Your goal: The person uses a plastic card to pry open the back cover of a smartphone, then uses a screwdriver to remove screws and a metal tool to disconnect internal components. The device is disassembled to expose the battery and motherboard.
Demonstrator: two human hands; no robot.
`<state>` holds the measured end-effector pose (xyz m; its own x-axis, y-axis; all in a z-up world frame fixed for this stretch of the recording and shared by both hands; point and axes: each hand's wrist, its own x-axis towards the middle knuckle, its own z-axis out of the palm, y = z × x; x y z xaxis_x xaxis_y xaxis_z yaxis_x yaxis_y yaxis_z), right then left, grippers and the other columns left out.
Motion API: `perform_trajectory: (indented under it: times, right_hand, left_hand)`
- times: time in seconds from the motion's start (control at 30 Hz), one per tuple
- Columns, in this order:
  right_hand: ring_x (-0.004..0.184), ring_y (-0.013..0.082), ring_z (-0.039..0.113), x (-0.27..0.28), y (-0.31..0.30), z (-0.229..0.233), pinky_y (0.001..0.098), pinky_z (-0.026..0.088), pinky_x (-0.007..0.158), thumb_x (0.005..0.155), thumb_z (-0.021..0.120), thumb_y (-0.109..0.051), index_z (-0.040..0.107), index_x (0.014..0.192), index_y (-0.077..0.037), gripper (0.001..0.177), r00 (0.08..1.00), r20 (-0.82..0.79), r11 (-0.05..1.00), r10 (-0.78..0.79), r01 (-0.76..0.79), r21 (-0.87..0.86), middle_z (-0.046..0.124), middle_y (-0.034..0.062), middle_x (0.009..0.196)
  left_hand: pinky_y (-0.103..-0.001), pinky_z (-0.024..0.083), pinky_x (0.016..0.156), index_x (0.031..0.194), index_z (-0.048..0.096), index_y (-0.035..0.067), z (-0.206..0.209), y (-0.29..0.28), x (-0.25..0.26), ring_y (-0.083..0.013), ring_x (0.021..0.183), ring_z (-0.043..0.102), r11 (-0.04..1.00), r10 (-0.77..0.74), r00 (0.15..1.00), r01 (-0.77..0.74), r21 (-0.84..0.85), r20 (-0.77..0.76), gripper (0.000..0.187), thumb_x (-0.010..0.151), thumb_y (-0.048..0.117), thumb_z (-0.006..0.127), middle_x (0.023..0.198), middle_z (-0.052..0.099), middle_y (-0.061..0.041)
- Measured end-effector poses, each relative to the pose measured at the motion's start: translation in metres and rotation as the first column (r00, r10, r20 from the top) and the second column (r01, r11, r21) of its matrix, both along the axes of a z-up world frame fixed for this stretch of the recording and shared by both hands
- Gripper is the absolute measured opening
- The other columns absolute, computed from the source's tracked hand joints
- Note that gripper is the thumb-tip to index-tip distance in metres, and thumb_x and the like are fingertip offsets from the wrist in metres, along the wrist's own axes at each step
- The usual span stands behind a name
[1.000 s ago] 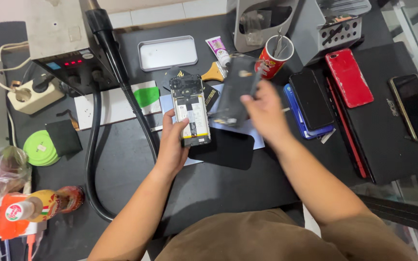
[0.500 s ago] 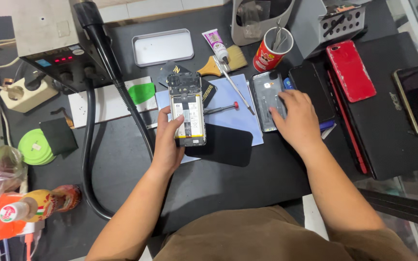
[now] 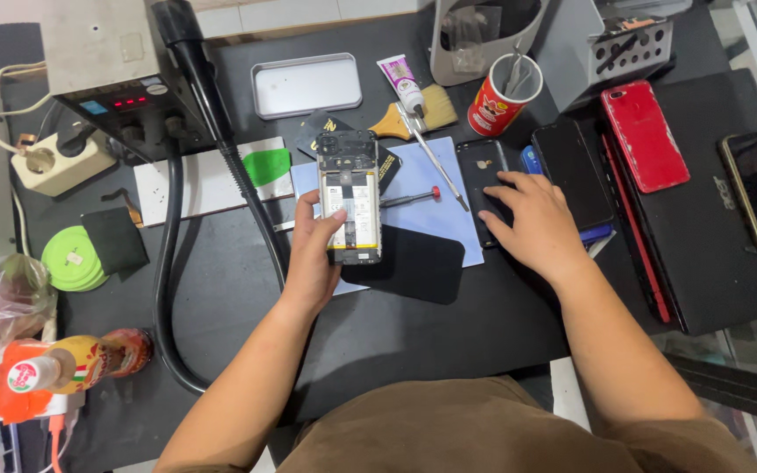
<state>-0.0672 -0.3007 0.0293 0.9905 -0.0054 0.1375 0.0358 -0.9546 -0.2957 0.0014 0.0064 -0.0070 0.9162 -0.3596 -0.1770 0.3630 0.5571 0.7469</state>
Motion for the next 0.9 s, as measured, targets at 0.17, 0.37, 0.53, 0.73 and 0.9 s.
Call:
perform_trajectory:
  times: [0.17,0.37,0.53,0.73,0.9]
  right_hand:
    - [0.123,0.0322,0.054,0.001,0.004,0.002,0.0462,0.042,0.100,0.080,0.080,-0.044,0.075,0.118,-0.009,0.052,0.998,-0.002,0.982,-0.065,0.063,-0.176,0.062,0.0110,0.135]
    - [0.124,0.0327,0.054,-0.001,0.006,0.008,0.0457,0.042,0.101,0.080,0.081,-0.040,0.076,0.114,-0.010,0.046,0.997,0.079,0.993,-0.001,0.010,-0.119,0.063,0.0121,0.133]
    - [0.121,0.0314,0.060,-0.001,0.027,0.022,0.0443,0.049,0.102,0.087,0.083,-0.029,0.073,0.115,-0.006,0.037,0.969,0.246,0.995,0.026,-0.048,0.084,0.066,0.0086,0.127]
    - [0.113,0.0284,0.065,0.006,0.088,0.028,0.0391,0.054,0.091,0.073,0.089,-0.033,0.046,0.140,-0.007,0.083,0.988,0.061,0.846,0.145,-0.156,0.511,0.057,0.0138,0.135]
    - [0.125,0.0372,0.059,0.018,0.124,0.014,0.0425,0.050,0.105,0.074,0.090,-0.024,0.037,0.148,-0.006,0.093,0.947,0.194,0.781,0.257,-0.322,0.536,0.051,0.0185,0.137]
  left_hand:
    - [-0.037,0.058,0.087,0.131,0.043,0.008,-0.001,-0.001,0.000,-0.0197,0.104,0.069,1.000,-0.001,1.000,0.001,-0.026,0.007,0.036,0.099,0.009,0.057,0.118,0.067,-0.014]
    - [-0.037,0.057,0.088,0.131,0.043,0.009,-0.004,0.000,0.001,-0.0201,0.105,0.068,1.000,-0.002,1.000,0.001,-0.030,-0.022,0.036,0.097,0.009,0.055,0.117,0.066,-0.013]
    - [-0.040,0.054,0.096,0.130,0.042,0.007,-0.015,0.000,0.001,-0.0235,0.113,0.065,0.995,-0.037,0.999,0.038,-0.097,0.015,0.038,0.095,0.002,0.054,0.123,0.063,-0.016]
    - [-0.043,0.054,0.102,0.139,0.034,0.011,-0.006,-0.003,-0.002,-0.0255,0.122,0.062,0.982,-0.112,0.994,0.113,-0.149,0.014,0.056,0.089,-0.003,0.054,0.133,0.057,-0.016]
    - [-0.035,0.037,0.076,0.158,0.033,0.000,-0.011,-0.007,-0.006,-0.0221,0.109,0.052,0.980,-0.201,0.970,0.197,0.040,0.138,0.075,0.091,-0.002,0.066,0.135,0.052,-0.013]
